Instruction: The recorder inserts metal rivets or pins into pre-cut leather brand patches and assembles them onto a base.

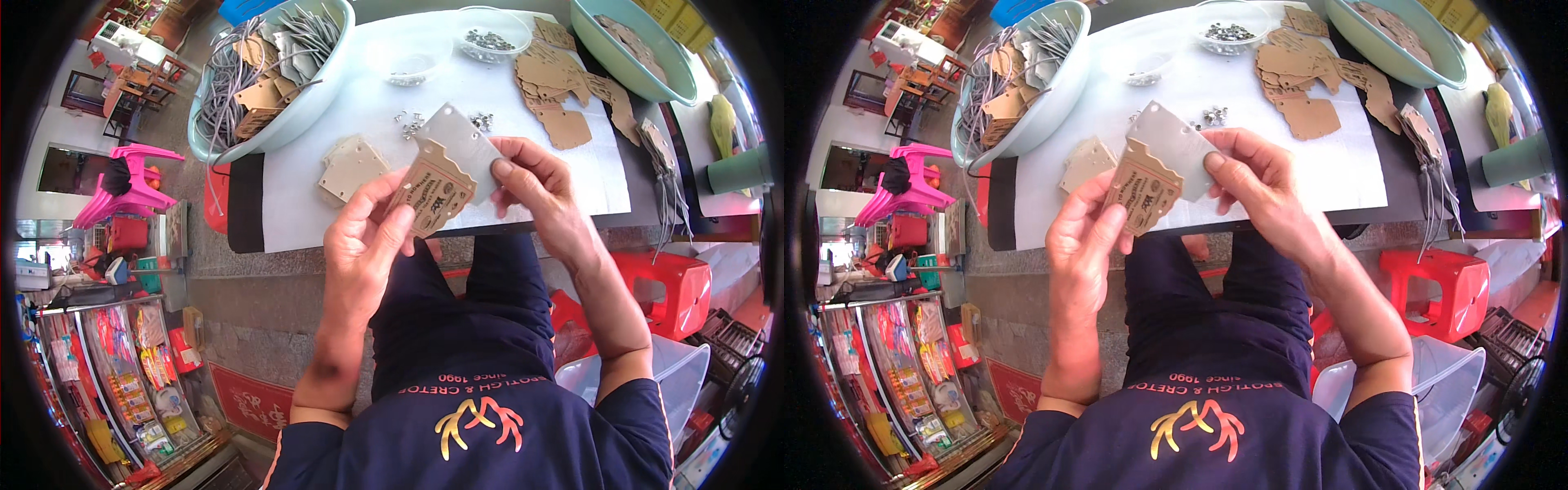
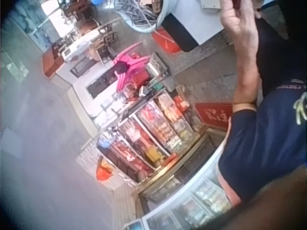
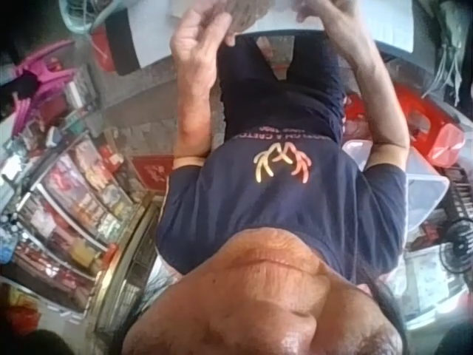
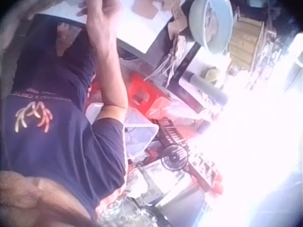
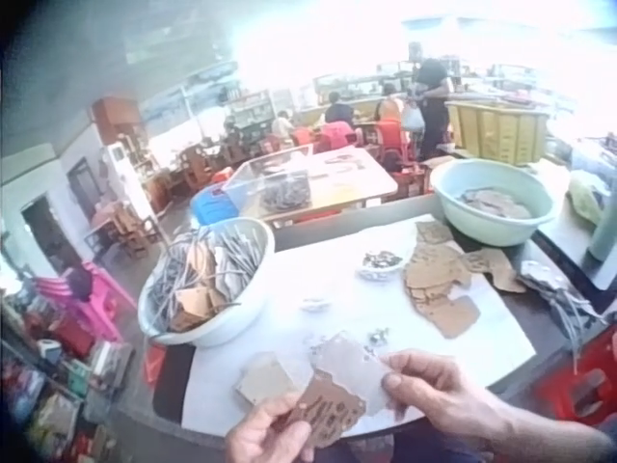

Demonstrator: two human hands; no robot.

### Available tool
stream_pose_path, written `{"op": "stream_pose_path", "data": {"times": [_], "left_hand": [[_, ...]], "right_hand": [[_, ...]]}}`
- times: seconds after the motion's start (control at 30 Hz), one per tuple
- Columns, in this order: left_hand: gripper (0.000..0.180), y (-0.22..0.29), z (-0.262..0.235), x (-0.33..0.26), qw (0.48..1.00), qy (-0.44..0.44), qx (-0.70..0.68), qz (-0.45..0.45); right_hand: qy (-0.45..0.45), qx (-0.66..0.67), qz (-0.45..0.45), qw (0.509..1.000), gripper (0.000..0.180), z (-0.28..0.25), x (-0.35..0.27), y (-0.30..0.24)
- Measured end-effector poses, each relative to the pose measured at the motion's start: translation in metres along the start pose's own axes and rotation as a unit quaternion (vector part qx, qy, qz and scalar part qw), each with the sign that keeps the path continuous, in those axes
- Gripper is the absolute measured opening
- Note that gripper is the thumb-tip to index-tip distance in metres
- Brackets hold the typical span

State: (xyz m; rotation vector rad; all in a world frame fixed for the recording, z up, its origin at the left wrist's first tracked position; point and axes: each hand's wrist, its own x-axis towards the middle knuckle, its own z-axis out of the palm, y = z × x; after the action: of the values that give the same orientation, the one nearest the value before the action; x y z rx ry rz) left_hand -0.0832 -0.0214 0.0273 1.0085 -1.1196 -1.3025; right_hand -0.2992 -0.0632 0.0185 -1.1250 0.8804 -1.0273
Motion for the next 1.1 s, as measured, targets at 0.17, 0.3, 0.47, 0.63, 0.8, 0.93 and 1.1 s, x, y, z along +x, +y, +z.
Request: {"op": "stream_pose_path", "data": {"times": [0.17, 0.3, 0.47, 0.63, 0.8, 0.93, 1.1], "left_hand": [[0.024, 0.011, 0.001, -0.004, 0.999, -0.048, 0.014, -0.001], [0.020, 0.019, -0.001, 0.003, 0.985, -0.123, 0.118, 0.025], [0.016, 0.017, -0.003, 0.015, 0.916, -0.109, 0.311, 0.230], [0.014, 0.003, 0.009, 0.013, 0.976, -0.096, 0.088, 0.174], [0.014, -0.003, 0.009, 0.013, 0.977, -0.062, 0.109, 0.170], [0.017, -0.010, 0.008, 0.014, 0.976, -0.058, 0.121, 0.173], [0.046, -0.009, 0.025, 0.007, 0.991, -0.025, -0.065, 0.116]], "right_hand": [[-0.012, -0.115, -0.077, 0.990, 0.027, -0.020, 0.005, -0.021], [-0.061, -0.116, -0.038, 0.991, 0.019, -0.023, 0.004, -0.030], [-0.068, -0.091, -0.036, 0.993, 0.018, -0.022, 0.000, -0.021], [-0.029, -0.032, -0.018, 0.999, 0.017, -0.009, -0.010, -0.012], [-0.037, -0.016, 0.008, 0.999, 0.018, 0.002, -0.020, -0.019], [-0.002, -0.150, -0.094, 0.984, 0.021, 0.008, -0.024, -0.014], [0.025, -0.040, -0.019, 0.999, 0.029, 0.006, -0.024, -0.001]]}}
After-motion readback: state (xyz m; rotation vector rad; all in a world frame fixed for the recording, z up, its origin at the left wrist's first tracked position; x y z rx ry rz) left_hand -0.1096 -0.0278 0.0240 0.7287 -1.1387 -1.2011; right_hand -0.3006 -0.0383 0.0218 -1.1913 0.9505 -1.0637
